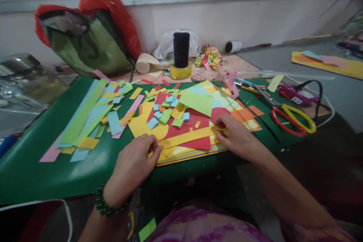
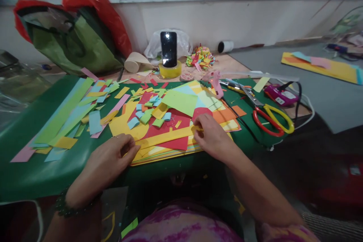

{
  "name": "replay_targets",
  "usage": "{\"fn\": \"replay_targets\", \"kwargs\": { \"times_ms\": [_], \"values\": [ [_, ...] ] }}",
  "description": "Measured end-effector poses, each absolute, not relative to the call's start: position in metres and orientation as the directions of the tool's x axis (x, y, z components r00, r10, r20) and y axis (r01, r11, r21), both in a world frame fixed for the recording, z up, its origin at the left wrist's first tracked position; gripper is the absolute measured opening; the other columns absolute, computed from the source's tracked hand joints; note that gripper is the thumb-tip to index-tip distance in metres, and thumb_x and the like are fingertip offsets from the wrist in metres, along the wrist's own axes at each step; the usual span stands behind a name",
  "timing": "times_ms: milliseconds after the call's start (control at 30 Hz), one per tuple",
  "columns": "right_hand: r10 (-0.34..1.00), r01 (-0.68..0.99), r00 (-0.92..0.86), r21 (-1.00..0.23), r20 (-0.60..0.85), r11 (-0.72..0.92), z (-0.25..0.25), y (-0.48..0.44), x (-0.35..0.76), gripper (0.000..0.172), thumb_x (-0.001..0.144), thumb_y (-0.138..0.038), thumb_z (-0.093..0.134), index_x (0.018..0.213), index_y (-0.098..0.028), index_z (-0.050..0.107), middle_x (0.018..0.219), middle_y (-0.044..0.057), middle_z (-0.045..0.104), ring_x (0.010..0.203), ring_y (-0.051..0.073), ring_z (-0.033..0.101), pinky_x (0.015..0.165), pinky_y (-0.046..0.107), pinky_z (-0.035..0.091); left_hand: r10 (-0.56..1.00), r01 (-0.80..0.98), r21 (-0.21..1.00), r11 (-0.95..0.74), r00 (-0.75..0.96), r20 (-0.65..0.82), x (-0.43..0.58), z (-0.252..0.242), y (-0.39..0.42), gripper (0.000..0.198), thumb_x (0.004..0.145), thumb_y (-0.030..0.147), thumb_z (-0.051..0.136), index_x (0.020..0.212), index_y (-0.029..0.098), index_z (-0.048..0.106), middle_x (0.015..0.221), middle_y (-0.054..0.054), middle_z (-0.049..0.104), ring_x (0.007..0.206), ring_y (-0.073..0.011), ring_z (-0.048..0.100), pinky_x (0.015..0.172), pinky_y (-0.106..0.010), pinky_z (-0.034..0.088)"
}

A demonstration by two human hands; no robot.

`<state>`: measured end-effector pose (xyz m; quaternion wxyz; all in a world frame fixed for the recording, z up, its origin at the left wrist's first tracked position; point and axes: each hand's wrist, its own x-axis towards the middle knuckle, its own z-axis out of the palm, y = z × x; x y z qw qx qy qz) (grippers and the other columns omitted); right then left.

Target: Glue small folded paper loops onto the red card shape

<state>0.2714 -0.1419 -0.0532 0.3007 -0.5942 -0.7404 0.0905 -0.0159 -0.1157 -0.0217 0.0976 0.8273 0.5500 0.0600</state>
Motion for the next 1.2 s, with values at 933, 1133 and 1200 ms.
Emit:
{"fn": "replay_targets", "kwargs": {
  "times_ms": [933,1133,1200],
  "values": [
    [0.457,0.533,-0.843,0.318,0.284,0.784,-0.029,-0.141,0.26,0.032,0.097,-0.015,0.038,0.121,-0.015,0.059,0.101,0.011,0.066,0.082,0.02,0.054,0.071,0.033,0.044,0.621,0.621,-0.12,-0.775,0.783,0.037,-0.007,-0.025,-0.122,0.052,0.091,0.011,0.044,0.136,0.037,0.051,0.095,-0.008,0.058,0.087,-0.0219,0.053,0.076,-0.034,0.042],
    [0.463,0.519,-0.852,0.281,0.245,0.807,-0.033,-0.14,0.259,0.033,0.097,-0.017,0.036,0.117,-0.01,0.062,0.098,0.013,0.067,0.079,0.021,0.053,0.068,0.034,0.045,0.612,0.611,-0.145,-0.778,0.789,0.043,-0.007,-0.026,-0.122,0.054,0.091,0.009,0.041,0.136,0.037,0.05,0.097,-0.009,0.059,0.087,-0.0228,0.053,0.075,-0.035,0.039],
    [0.455,0.515,-0.854,0.289,0.25,0.807,-0.034,-0.141,0.262,0.034,0.097,-0.017,0.035,0.117,-0.01,0.062,0.099,0.013,0.067,0.079,0.021,0.053,0.068,0.034,0.046,0.611,0.61,-0.152,-0.778,0.79,0.044,-0.007,-0.027,-0.123,0.054,0.091,0.009,0.04,0.136,0.036,0.05,0.098,-0.009,0.06,0.087,-0.0236,0.053,0.075,-0.036,0.039]
  ]
}}
